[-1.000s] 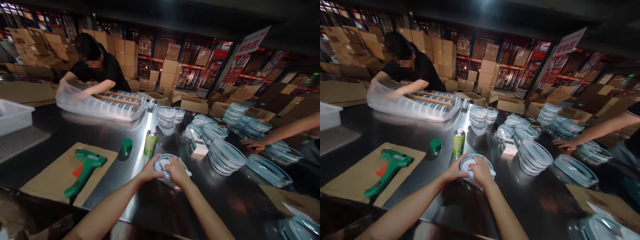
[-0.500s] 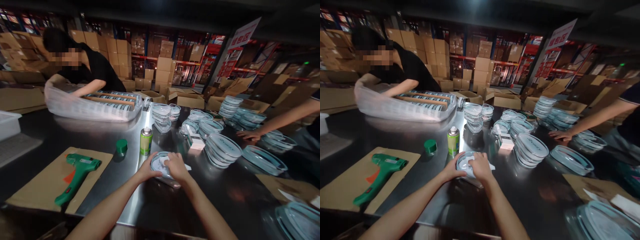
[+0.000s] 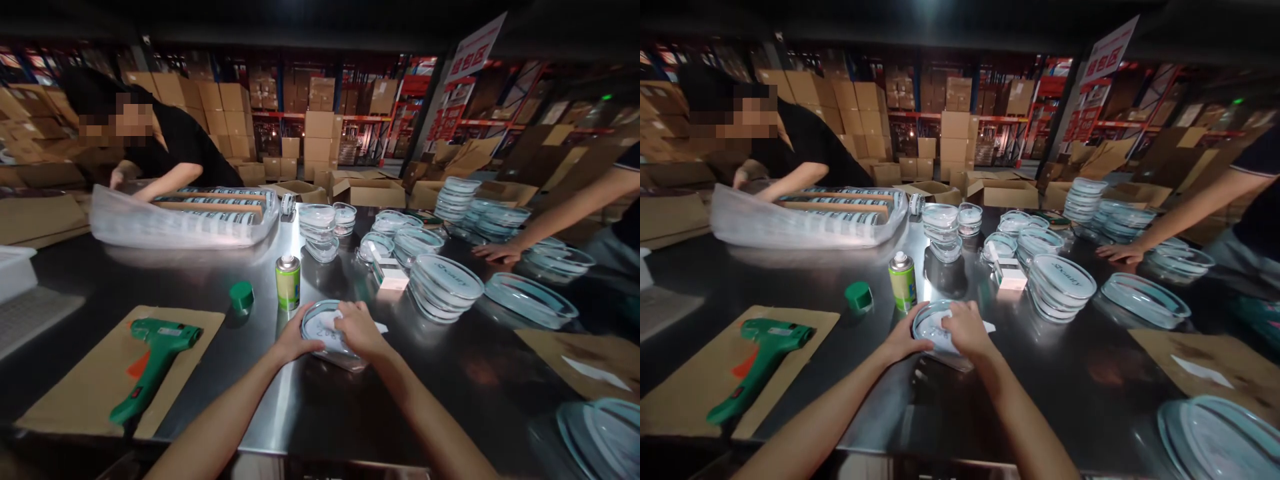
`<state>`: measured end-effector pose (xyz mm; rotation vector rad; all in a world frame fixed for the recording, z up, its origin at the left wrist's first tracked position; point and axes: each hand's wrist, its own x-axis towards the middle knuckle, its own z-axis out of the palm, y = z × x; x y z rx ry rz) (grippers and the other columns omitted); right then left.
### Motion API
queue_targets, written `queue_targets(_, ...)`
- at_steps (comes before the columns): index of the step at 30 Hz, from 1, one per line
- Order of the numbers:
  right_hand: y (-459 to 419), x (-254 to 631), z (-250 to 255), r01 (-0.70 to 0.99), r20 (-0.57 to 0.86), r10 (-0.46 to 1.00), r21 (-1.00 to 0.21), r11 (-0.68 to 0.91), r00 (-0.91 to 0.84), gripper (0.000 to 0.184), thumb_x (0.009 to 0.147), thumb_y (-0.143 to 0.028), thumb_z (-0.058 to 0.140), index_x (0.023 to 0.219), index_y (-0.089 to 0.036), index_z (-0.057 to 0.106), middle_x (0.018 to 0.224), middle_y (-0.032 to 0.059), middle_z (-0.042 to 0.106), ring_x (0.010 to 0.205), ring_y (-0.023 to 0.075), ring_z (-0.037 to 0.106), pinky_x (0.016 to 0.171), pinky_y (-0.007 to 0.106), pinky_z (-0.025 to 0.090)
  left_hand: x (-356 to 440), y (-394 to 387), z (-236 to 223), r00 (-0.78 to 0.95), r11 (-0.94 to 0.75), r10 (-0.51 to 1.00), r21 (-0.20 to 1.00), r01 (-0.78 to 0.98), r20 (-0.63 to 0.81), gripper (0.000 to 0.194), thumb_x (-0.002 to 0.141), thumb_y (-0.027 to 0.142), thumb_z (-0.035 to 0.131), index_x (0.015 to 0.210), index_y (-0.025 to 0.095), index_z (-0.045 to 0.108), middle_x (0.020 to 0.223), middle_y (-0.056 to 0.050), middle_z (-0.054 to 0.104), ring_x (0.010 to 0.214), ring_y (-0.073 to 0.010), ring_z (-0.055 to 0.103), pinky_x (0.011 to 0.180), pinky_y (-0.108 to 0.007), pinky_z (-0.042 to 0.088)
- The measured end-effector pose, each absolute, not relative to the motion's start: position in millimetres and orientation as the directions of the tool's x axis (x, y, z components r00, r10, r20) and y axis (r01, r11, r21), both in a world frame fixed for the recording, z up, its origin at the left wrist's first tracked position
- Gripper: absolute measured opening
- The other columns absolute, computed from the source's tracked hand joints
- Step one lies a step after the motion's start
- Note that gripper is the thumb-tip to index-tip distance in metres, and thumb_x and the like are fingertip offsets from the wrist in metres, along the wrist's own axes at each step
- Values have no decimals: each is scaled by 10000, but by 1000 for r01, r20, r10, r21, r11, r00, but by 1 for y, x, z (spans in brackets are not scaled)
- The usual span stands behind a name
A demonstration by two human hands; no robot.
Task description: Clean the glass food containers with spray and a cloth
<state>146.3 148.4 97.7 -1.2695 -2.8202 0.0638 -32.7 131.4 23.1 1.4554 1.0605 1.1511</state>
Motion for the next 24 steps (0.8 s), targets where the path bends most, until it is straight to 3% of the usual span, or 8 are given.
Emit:
queue_targets(11, 150, 146, 94, 778, 47, 782, -75, 623, -622, 302, 929, -227, 434, 998, -214, 728, 1036, 111, 602, 1024, 253, 491, 842, 374, 277, -34, 132, 24, 165, -176, 973, 982, 68, 163, 1018, 479, 356, 872, 1361, 174, 397, 1355, -137, 532, 1250, -316, 487, 1114, -475, 312)
queue_targets(16, 150, 147, 95, 742, 46, 749, -107, 661, -661, 255, 901, -218, 484, 907, -240, 738, 1000, 77, 616, 995, 222, 507, 859, 353, 287, -34, 130, 26, 159, -169, 974, 984, 53, 159, 999, 457, 331, 887, 1341, 214, 435, 1322, -114, 566, 1231, -320, 508, 1109, -498, 316)
queue_targets(20, 150, 142, 94, 757, 138, 773, -158, 634, -619, 247, 862, -164, 491, 871, -189, 737, 960, 116, 621, 944, 240, 524, 835, 381, 315, -32, 130, 27, 157, -174, 973, 984, 33, 167, 989, 467, 340, 881, 1338, 194, 436, 1329, -133, 559, 1230, -327, 509, 1105, -492, 321)
queue_targets(24, 144, 157, 82, 671, 321, 737, -306, 675, -595, 152, 789, -269, 591, 696, -232, 705, 836, 21, 645, 844, 177, 553, 799, 309, 385, -33, 129, 28, 134, -178, 976, 983, 34, 172, 1002, 449, 307, 888, 1335, 187, 436, 1337, -144, 545, 1243, -332, 497, 1114, -499, 301)
